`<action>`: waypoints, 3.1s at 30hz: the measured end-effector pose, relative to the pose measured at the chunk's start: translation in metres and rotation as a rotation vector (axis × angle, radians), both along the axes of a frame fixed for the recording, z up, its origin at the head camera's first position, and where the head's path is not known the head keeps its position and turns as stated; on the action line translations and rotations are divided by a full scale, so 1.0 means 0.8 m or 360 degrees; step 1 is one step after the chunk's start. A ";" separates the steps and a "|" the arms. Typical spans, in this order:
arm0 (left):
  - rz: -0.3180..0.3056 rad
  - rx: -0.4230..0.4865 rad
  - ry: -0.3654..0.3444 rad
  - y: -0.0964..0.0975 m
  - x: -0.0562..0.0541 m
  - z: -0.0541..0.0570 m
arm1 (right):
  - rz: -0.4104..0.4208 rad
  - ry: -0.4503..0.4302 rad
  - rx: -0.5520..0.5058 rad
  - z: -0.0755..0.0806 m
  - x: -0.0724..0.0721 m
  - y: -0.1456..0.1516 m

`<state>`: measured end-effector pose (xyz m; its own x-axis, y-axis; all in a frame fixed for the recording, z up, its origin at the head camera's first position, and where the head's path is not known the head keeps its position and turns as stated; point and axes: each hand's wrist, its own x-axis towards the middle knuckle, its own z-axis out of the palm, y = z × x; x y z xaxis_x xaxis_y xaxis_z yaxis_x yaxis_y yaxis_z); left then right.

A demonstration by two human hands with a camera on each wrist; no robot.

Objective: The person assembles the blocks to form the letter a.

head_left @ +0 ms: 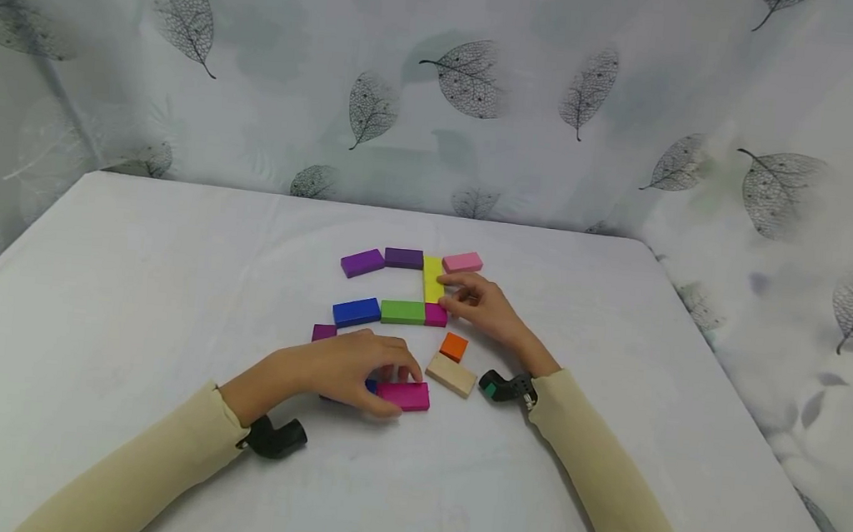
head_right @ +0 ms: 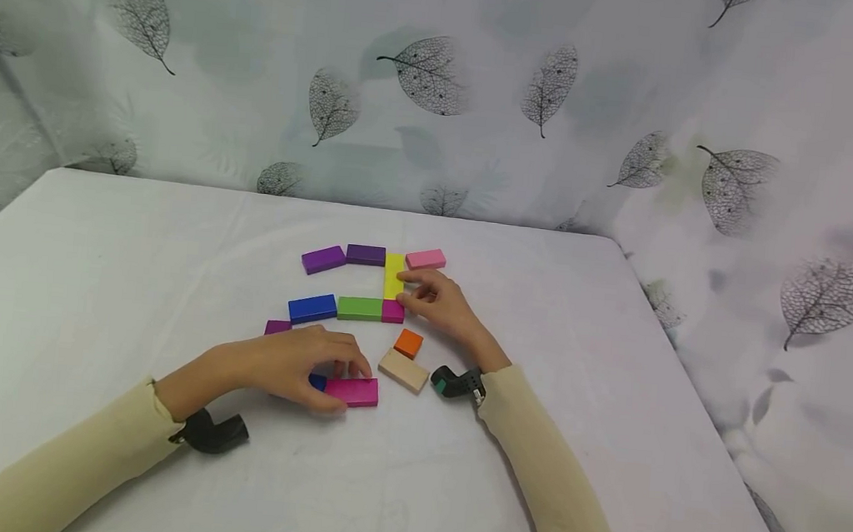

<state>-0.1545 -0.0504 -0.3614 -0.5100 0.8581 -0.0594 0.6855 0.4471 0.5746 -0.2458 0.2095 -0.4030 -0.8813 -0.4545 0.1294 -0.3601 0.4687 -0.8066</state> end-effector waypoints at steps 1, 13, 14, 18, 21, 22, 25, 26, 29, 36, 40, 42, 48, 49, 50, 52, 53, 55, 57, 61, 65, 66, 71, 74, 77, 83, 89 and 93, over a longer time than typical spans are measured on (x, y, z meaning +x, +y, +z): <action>0.0012 0.0014 0.0014 0.001 -0.001 0.000 | 0.0000 -0.0004 0.0005 0.000 0.000 0.000; 0.0280 0.0029 0.0324 0.025 -0.006 0.004 | -0.0029 -0.0041 0.0028 0.004 0.002 -0.004; 0.0305 0.0029 0.0343 0.028 -0.006 0.005 | -0.0028 -0.0042 0.0023 0.003 0.002 -0.003; 0.0385 0.0020 0.0403 0.039 -0.007 0.006 | -0.0022 -0.0041 0.0026 0.003 0.001 -0.003; 0.0437 0.0026 0.0420 0.047 -0.006 0.005 | -0.0012 -0.0038 0.0039 0.003 0.001 -0.002; 0.0455 0.0033 0.0419 0.049 -0.005 0.005 | -0.0012 -0.0040 0.0040 0.003 0.001 -0.002; 0.0504 0.0053 0.0426 0.054 -0.003 0.002 | -0.0012 -0.0046 0.0040 0.003 0.001 -0.002; 0.0521 0.0059 0.0427 0.056 -0.002 0.001 | -0.0017 -0.0050 0.0038 0.003 0.002 -0.001; 0.0568 0.0061 0.0411 0.060 0.000 -0.001 | -0.0023 -0.0049 0.0037 0.004 0.001 -0.001; 0.0628 0.0031 0.0308 0.068 0.003 -0.005 | -0.0016 -0.0036 0.0032 0.001 -0.001 0.000; 0.0618 0.0018 0.0305 0.070 0.005 -0.007 | -0.0012 -0.0025 0.0019 0.000 -0.001 -0.001; 0.0605 0.0012 0.0323 0.070 0.005 -0.008 | -0.0014 -0.0021 0.0019 0.000 -0.001 -0.001; 0.0567 -0.0002 0.0337 0.071 0.005 -0.009 | -0.0021 -0.0032 0.0041 0.011 0.006 -0.006; 0.0564 -0.0002 0.0334 0.071 0.005 -0.009 | -0.0019 -0.0034 0.0044 0.016 0.010 -0.008; 0.0562 -0.0008 0.0335 0.071 0.005 -0.008 | -0.0018 -0.0039 0.0044 0.023 0.014 -0.010; 0.0555 -0.0024 0.0337 0.072 0.005 -0.008 | -0.0017 -0.0045 0.0048 0.035 0.023 -0.013; 0.0553 -0.0035 0.0340 0.072 0.005 -0.008 | -0.0015 -0.0045 0.0050 0.041 0.027 -0.015; 0.0544 -0.0042 0.0342 0.072 0.005 -0.008 | -0.0015 -0.0044 0.0054 0.047 0.032 -0.016; 0.0533 -0.0047 0.0344 0.072 0.005 -0.008 | -0.0016 -0.0046 0.0059 0.050 0.034 -0.017; 0.0511 -0.0054 0.0349 0.071 0.003 -0.007 | -0.0013 -0.0055 0.0045 0.050 0.034 -0.016; 0.0505 -0.0055 0.0351 0.069 0.001 -0.007 | -0.0007 -0.0055 0.0022 0.047 0.032 -0.015; 0.0508 -0.0055 0.0346 0.068 0.000 -0.007 | -0.0005 -0.0055 0.0020 0.046 0.031 -0.015; 0.0536 -0.0082 0.0305 0.064 -0.005 -0.007 | -0.0007 -0.0053 0.0010 0.026 0.018 -0.009; 0.0535 -0.0078 0.0291 0.061 -0.008 -0.008 | -0.0010 -0.0038 0.0002 0.007 0.005 -0.003; 0.0540 -0.0074 0.0274 0.058 -0.009 -0.008 | -0.0001 -0.0017 0.0001 -0.002 -0.001 0.000; 0.0627 -0.0067 0.0227 0.062 -0.008 -0.008 | 0.0002 -0.0010 0.0001 -0.002 0.000 0.001; 0.0754 -0.0115 0.0309 0.076 -0.004 -0.012 | -0.0010 -0.0053 -0.0021 0.001 0.003 0.000; 0.0790 -0.0164 0.0345 0.082 -0.002 -0.011 | -0.0011 -0.0064 -0.0012 0.001 0.003 -0.001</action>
